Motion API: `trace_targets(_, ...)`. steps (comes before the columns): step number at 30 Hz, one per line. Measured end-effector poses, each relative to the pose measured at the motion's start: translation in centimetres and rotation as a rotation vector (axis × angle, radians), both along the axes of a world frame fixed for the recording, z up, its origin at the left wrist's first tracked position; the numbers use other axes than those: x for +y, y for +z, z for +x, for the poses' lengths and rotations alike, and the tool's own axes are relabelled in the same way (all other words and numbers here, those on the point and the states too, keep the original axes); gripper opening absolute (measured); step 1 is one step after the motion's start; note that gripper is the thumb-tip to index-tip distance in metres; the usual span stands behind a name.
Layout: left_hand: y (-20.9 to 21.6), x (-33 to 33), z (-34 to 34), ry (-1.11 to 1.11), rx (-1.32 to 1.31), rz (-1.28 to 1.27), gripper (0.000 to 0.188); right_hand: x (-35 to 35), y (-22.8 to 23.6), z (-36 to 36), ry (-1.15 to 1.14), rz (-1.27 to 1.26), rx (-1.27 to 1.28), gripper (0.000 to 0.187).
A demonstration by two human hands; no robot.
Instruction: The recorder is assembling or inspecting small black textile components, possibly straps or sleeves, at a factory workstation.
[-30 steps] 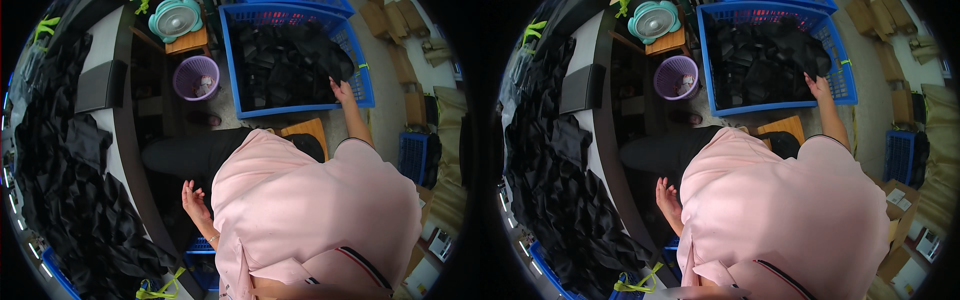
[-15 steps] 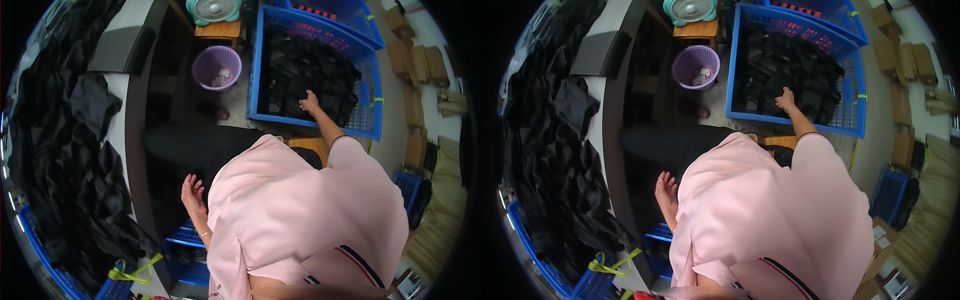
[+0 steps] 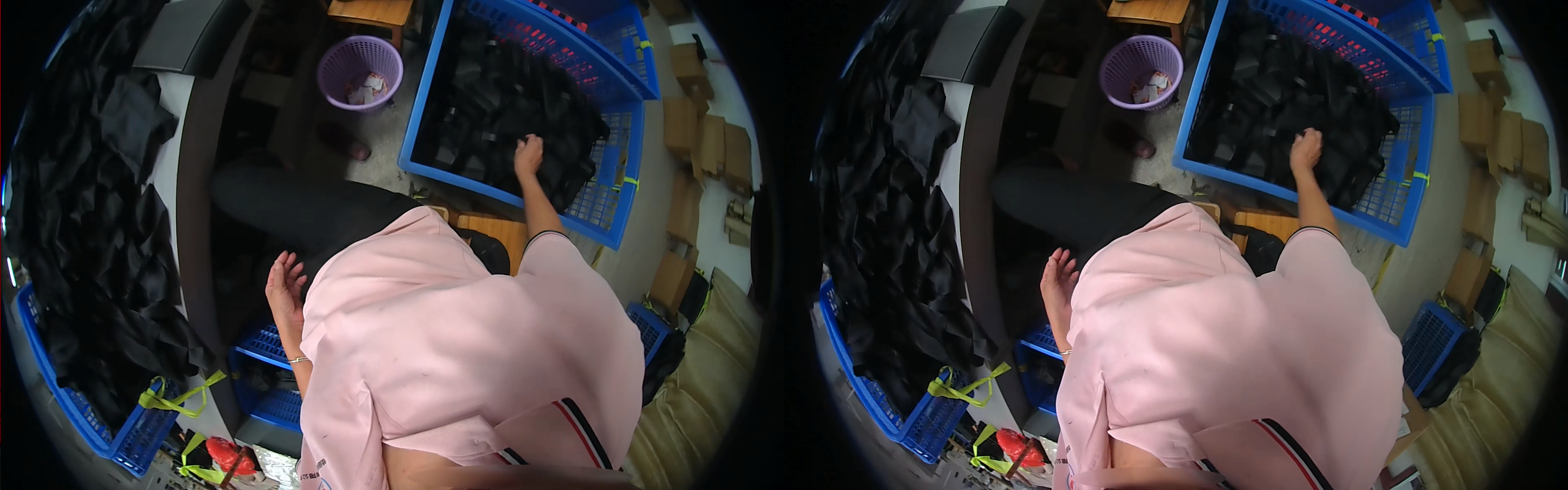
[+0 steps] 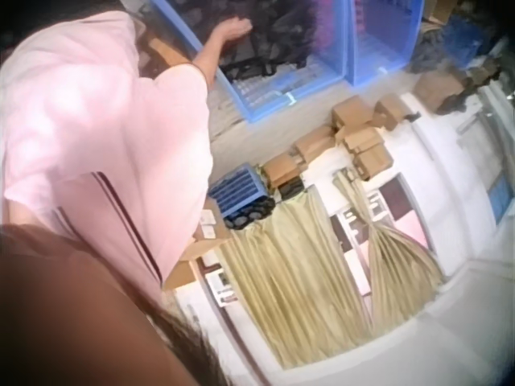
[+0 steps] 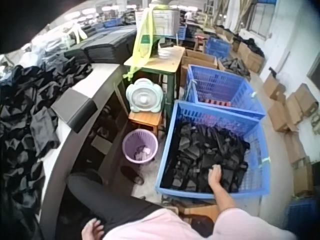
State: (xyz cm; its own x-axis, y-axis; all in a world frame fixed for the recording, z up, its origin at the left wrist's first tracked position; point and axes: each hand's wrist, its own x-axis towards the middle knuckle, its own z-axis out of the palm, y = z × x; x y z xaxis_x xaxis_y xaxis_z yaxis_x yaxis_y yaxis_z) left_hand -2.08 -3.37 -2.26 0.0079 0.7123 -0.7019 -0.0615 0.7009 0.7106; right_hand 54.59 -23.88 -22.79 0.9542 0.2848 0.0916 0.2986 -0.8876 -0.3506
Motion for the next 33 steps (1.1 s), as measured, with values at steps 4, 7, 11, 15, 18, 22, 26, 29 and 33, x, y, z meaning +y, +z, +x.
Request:
trace_targets(4,0.1,-0.6,-1.2,0.041,-0.034,0.010,0.042,-1.3,2.2,-0.2,0.141,-0.020,0.122,0.033)
trace_targets(7,0.0,0.2,0.1,-0.017,-0.101,-0.013,0.042,-6.8,-2.2,1.7,0.355,-0.142,0.603,0.049)
trace_targets(11,0.5,0.1,0.3,-0.012,-0.074,0.012,0.038,-2.6,-2.4,-1.7,0.310,-0.204,0.302,0.048)
trace_targets(15,-0.6,-0.5,-1.4,0.058,-0.131,0.022,0.036,8.6,3.5,-5.2,0.463,0.118,0.591,0.034)
trace_targets(18,-0.9,-0.8,-2.4,0.095,-0.152,0.033,0.038,18.2,10.4,-9.6,0.877,0.220,0.348,0.024)
trace_targets(22,-1.4,-0.2,-3.3,0.151,-0.180,0.035,0.036,30.6,20.8,-19.0,1.249,0.465,0.306,0.018)
trace_targets(26,-1.0,0.8,-3.8,0.173,-0.203,0.037,0.034,39.5,29.3,-29.9,1.538,0.670,-0.025,0.016)
trace_targets(29,-0.3,1.5,-4.1,0.169,-0.216,0.057,0.034,46.0,30.8,-35.7,1.612,0.722,-0.459,0.021)
trace_targets(33,0.9,2.6,-4.4,0.132,-0.232,0.113,0.033,52.4,29.4,-39.2,1.524,0.524,-0.735,0.024)
